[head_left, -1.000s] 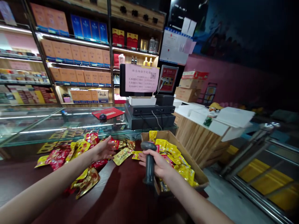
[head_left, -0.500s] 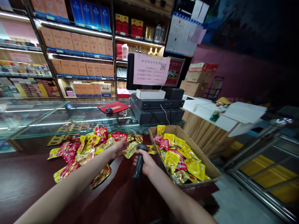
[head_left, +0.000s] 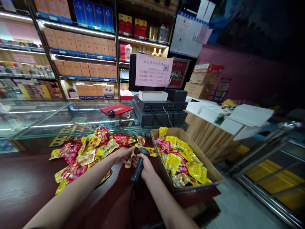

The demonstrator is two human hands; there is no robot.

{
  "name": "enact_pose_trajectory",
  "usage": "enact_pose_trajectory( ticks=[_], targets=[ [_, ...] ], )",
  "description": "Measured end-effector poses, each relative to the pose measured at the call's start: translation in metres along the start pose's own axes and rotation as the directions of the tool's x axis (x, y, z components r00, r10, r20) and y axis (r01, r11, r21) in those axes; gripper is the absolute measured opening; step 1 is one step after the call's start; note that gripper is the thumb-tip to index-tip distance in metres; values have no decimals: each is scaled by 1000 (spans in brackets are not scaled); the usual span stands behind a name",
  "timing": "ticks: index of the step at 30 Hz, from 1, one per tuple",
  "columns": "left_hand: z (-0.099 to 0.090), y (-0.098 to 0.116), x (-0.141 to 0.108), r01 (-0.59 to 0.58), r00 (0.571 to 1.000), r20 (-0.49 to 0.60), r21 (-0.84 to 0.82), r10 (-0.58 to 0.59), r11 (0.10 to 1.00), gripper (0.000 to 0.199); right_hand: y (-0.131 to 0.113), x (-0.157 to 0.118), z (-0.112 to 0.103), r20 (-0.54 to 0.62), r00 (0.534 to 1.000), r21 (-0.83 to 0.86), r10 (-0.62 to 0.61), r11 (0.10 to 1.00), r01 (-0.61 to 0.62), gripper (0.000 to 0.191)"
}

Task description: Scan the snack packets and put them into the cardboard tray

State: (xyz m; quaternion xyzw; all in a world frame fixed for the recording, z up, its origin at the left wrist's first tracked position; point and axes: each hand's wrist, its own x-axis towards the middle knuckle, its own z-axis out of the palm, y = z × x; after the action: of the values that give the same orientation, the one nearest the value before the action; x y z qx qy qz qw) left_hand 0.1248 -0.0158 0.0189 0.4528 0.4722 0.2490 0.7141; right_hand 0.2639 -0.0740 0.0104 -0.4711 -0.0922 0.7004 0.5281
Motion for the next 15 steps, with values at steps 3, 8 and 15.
enact_pose_trajectory(
  ticks=[3,8,15],
  targets=[
    [1,-3,-11,34,996,85,16,-36,999,48,6,-12,2,54,995,-22,-84,996,85,10],
    [-3,-17,-22,31,998,-49,-133,-38,991,40,8,-38,3,130,968,-126,-216,964,232,17],
    [-10,-30,-30,-52,987,-158,-282,7,958,43,6,-70,-18,265,951,-226,-160,948,223,30]
  ],
)
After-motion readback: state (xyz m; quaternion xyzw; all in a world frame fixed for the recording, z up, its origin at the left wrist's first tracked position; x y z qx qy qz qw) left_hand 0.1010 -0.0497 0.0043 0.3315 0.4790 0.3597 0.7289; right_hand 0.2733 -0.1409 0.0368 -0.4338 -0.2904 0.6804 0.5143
